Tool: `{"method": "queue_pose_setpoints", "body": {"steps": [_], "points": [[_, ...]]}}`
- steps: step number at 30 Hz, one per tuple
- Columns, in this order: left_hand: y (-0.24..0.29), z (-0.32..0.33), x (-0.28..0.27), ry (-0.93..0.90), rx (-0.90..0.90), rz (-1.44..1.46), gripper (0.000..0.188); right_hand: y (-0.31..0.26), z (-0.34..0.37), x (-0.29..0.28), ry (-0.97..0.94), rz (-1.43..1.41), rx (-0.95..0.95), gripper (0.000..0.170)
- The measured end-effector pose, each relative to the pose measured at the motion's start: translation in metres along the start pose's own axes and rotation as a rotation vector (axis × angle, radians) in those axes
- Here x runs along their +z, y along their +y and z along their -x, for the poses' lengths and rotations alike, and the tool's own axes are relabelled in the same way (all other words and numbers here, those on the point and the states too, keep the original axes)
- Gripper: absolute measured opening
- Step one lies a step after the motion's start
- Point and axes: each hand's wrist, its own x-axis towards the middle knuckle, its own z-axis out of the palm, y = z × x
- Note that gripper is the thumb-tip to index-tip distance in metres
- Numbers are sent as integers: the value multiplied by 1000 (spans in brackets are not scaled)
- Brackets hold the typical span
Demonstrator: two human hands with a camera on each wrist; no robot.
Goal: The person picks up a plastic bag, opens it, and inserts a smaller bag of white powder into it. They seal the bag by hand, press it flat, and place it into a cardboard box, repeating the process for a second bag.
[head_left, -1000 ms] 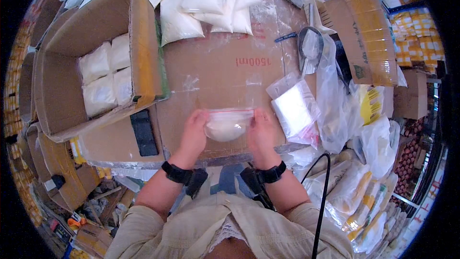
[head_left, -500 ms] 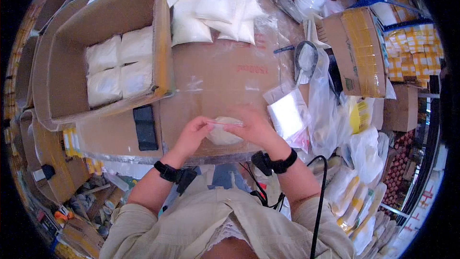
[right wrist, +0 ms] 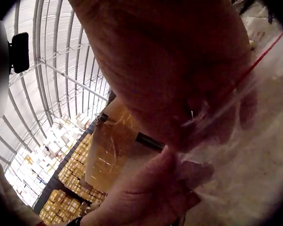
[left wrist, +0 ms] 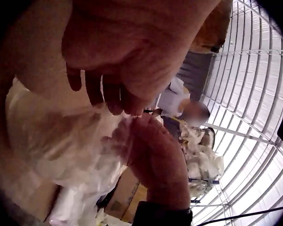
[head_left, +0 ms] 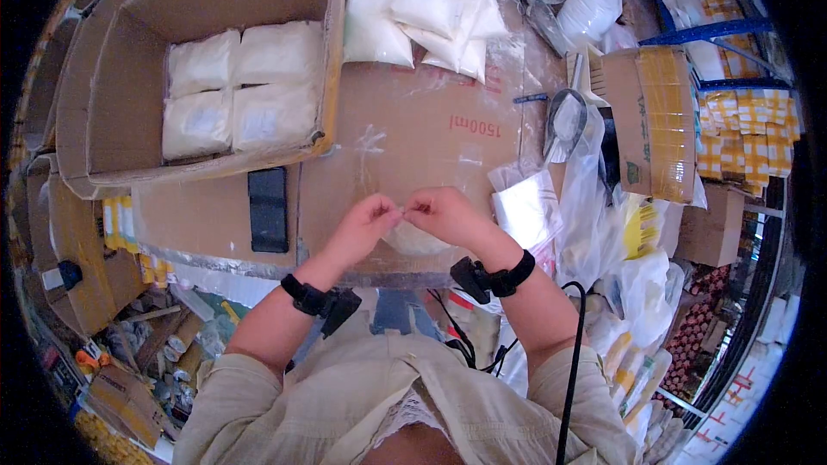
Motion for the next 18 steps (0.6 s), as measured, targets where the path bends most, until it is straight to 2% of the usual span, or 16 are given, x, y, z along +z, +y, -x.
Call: {"method": "queue_pose_setpoints", "body": {"steps": [6,9,12,15,18], "points": [[10,0,-1,3,48,-68,11,-1,-1,-1,22,84,-59,15],[7,-4,-1,-9,62,-104,4,-1,0,5,81,178,-91,15],[4,-4,1,-7,90,-72,3,6,3,6,119,142,-183,16],[-6,-9,0,25,46,95,2,20,17,-13,106,146,-137,14],[-3,-10,-1,41,9,130,2,48,46,-31,188,-107,8,12]]}}
